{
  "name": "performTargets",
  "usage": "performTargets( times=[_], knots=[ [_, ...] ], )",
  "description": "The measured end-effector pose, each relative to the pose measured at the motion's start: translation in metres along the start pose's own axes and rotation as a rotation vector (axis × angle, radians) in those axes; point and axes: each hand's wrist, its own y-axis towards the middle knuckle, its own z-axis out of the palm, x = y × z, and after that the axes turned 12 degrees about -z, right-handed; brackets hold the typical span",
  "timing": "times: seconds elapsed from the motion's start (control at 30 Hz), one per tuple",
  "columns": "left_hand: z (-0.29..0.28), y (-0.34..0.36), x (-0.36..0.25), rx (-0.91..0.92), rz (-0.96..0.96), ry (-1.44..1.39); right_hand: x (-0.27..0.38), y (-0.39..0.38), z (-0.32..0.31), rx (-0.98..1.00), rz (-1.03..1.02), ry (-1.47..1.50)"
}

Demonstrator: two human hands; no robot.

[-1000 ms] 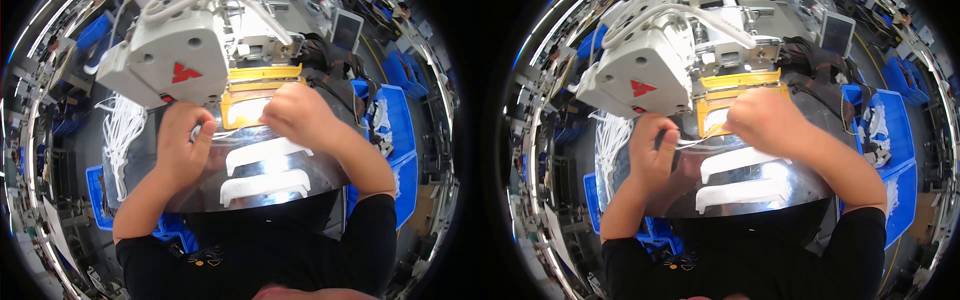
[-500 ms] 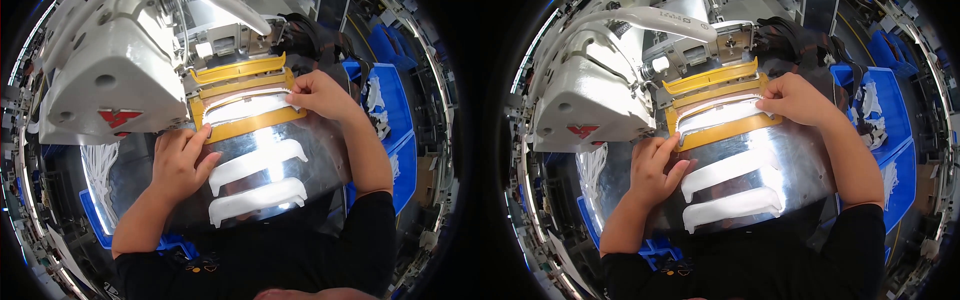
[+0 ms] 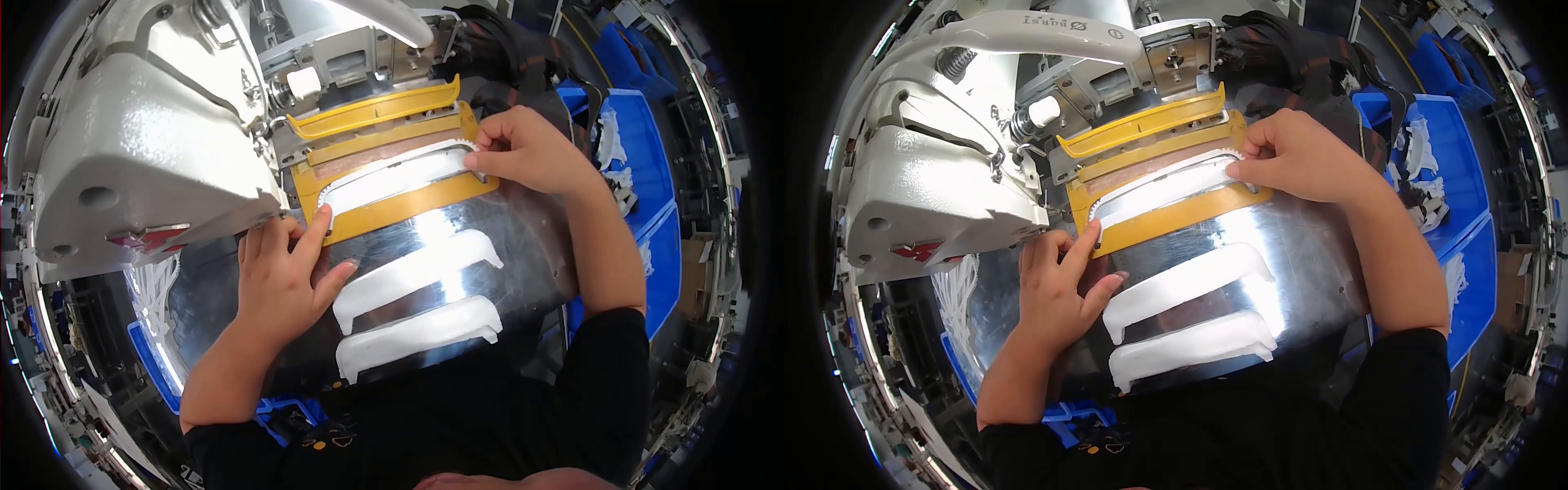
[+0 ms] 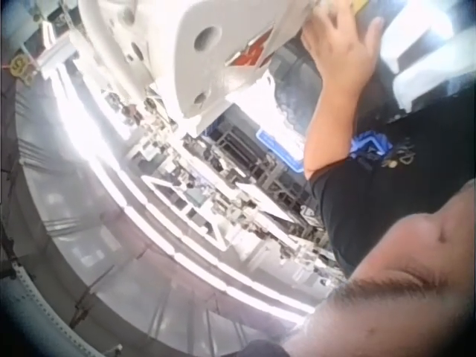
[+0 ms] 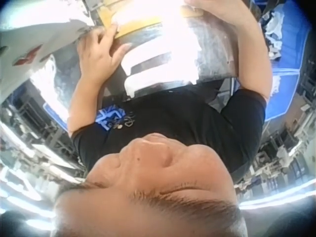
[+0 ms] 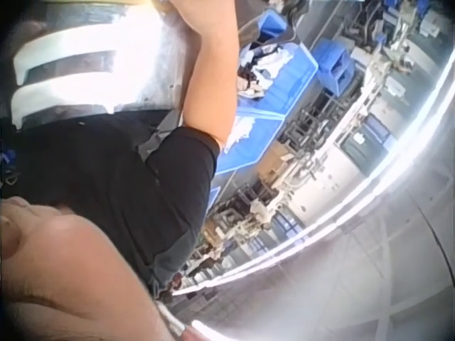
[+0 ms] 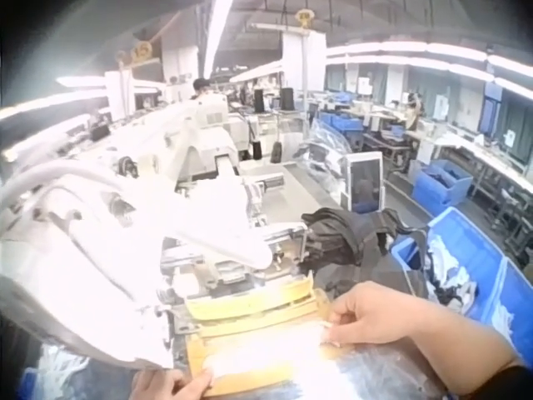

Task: Sewing together white fabric or plastic components using an industrial sewing machine.

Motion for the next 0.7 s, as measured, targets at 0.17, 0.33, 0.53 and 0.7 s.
performTargets(
  times=[0.17, 0.33, 0.53, 0.7],
  knots=[
    [-0.001, -0.003, -0.001, -0.013, -0.006, 0.016, 0.003, 0.004, 0.002, -0.109, 0.069, -0.280],
    [-0.001, -0.001, -0.003, 0.000, -0.004, -0.010, 0.008, 0.005, 0.007, -0.118, 0.144, -0.369],
    [-0.003, -0.001, -0.003, 0.021, -0.015, -0.013, 0.013, 0.005, 0.004, -0.054, 0.154, -0.420],
    [-0.004, 0.001, -0.004, 0.020, -0.017, 0.008, 0.016, 0.005, -0.001, -0.012, 0.175, -0.405]
  ],
)
